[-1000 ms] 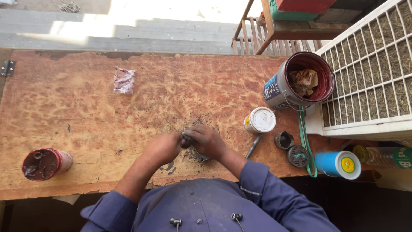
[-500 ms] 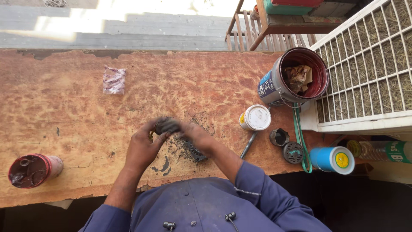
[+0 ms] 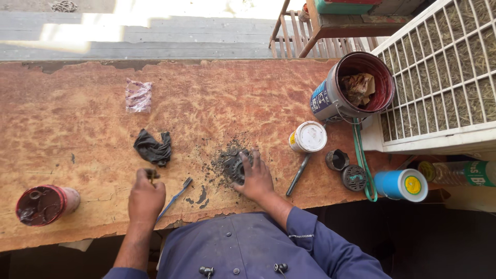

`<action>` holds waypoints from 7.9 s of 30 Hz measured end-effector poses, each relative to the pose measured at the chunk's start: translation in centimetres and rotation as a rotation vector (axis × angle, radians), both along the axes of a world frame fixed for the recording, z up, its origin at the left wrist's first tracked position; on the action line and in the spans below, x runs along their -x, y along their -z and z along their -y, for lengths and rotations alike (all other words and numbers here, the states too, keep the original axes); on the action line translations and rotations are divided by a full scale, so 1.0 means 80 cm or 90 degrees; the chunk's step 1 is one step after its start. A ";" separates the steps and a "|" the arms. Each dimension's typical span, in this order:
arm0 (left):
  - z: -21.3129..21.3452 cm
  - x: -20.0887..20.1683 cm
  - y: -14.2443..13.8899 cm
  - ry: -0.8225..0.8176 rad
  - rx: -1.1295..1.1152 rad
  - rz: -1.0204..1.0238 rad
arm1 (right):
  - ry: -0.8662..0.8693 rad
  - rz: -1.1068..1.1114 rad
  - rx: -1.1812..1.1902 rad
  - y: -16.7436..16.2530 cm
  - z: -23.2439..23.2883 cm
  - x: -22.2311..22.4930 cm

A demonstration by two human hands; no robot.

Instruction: The person uses a screwdriver to pry open a red power tool housing, then removes a metal component. They scrape and brush away accumulated grime from the inside of the housing using a metal scraper and a small brush, then wipe the area with a cloth.

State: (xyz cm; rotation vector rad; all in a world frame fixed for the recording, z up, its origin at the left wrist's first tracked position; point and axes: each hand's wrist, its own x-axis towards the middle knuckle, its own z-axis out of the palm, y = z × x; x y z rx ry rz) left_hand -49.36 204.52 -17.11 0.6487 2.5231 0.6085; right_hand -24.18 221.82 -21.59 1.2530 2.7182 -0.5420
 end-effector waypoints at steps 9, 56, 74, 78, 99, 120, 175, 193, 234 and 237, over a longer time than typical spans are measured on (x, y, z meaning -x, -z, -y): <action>0.037 -0.025 0.006 0.034 -0.012 0.018 | 0.317 -0.607 0.645 -0.115 -0.080 0.006; 0.006 -0.130 -0.158 0.295 -0.302 -0.025 | 0.229 -0.904 1.370 -0.161 0.051 -0.050; 0.004 -0.111 -0.150 0.484 -0.283 -0.080 | 0.110 -0.913 1.117 -0.146 0.016 -0.037; -0.003 -0.116 -0.149 0.479 -0.267 -0.068 | 0.094 -0.914 1.085 -0.142 0.012 -0.041; -0.009 -0.142 -0.111 0.349 -0.144 -0.179 | 0.144 -0.876 0.928 -0.122 0.033 -0.042; 0.001 -0.139 -0.118 0.395 -0.357 0.243 | 0.216 -1.113 1.188 -0.151 0.023 -0.042; -0.007 -0.134 -0.146 0.509 -0.187 0.141 | 0.090 -0.975 1.087 -0.150 0.022 -0.047; -0.029 -0.103 -0.196 0.554 -0.037 0.176 | 0.128 -0.781 1.114 -0.125 0.015 -0.041; 0.069 -0.030 -0.126 0.313 -0.224 0.404 | 0.218 -1.203 0.837 -0.156 0.138 0.050; 0.083 -0.022 -0.130 0.328 -0.336 0.433 | 0.223 -1.213 0.809 -0.152 0.154 0.060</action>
